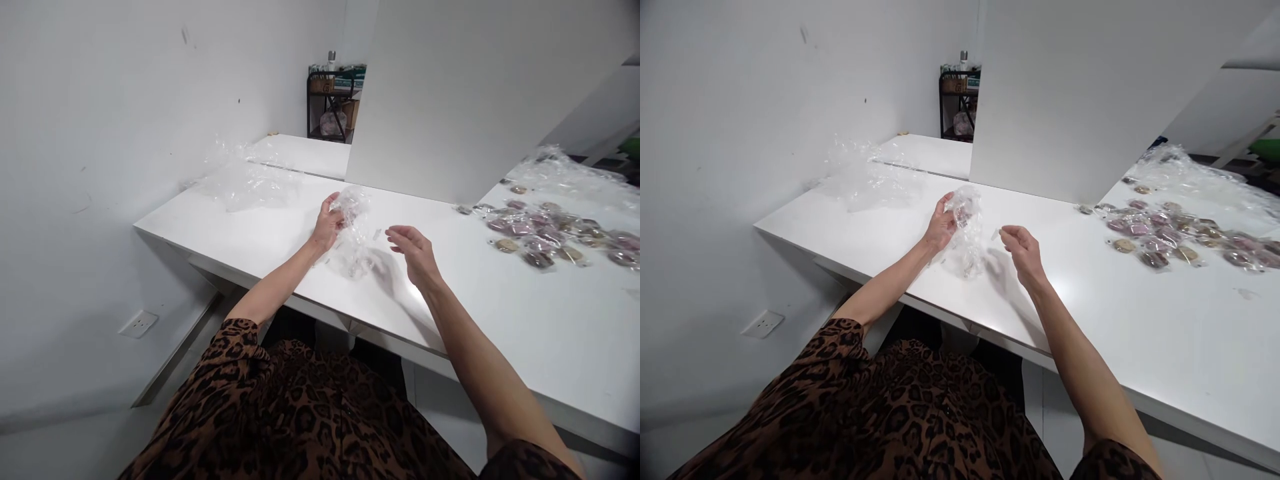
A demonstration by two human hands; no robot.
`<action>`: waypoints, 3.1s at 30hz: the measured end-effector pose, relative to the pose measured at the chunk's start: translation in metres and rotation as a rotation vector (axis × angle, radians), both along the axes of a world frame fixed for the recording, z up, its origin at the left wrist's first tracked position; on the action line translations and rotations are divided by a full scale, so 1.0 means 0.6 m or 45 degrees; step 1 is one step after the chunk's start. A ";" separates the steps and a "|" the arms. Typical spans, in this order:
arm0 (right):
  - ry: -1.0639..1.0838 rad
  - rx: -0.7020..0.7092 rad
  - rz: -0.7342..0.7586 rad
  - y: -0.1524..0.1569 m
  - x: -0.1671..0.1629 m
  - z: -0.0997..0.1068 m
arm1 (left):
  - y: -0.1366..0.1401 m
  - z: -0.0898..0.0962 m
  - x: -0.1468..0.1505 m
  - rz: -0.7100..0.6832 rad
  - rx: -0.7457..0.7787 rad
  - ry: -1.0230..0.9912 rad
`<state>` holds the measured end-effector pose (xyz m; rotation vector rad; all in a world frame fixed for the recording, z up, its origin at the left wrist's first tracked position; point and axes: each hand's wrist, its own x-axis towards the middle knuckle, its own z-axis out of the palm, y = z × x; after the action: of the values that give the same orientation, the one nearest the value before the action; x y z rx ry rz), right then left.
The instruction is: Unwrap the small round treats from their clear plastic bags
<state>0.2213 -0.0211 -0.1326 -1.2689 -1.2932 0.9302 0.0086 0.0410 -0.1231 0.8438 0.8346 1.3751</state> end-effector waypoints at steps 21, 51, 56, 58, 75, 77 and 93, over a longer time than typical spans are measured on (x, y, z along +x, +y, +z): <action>0.283 0.061 0.029 0.033 -0.025 -0.037 | -0.035 -0.033 0.015 0.018 0.279 0.874; 0.237 0.156 0.050 0.045 0.061 0.007 | -0.046 0.014 -0.010 0.177 0.339 0.844; 0.113 0.088 0.401 0.031 0.079 0.035 | -0.046 0.082 0.037 -0.196 0.813 1.072; 0.073 0.079 0.483 0.028 0.078 0.036 | -0.029 0.088 0.069 -0.388 0.909 1.129; -0.393 0.866 0.134 -0.025 -0.021 0.023 | -0.011 0.062 -0.040 -0.028 -0.337 0.982; -0.383 0.765 0.236 -0.028 -0.041 0.007 | -0.024 0.065 -0.052 -0.038 -0.412 0.833; 0.110 -0.028 0.035 0.013 -0.022 -0.024 | -0.076 0.075 -0.041 -0.032 -0.690 0.196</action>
<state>0.2079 -0.0136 -0.1469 -1.2174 -1.2385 1.0103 -0.0160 -0.0047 -0.0780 0.5352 1.2396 0.9941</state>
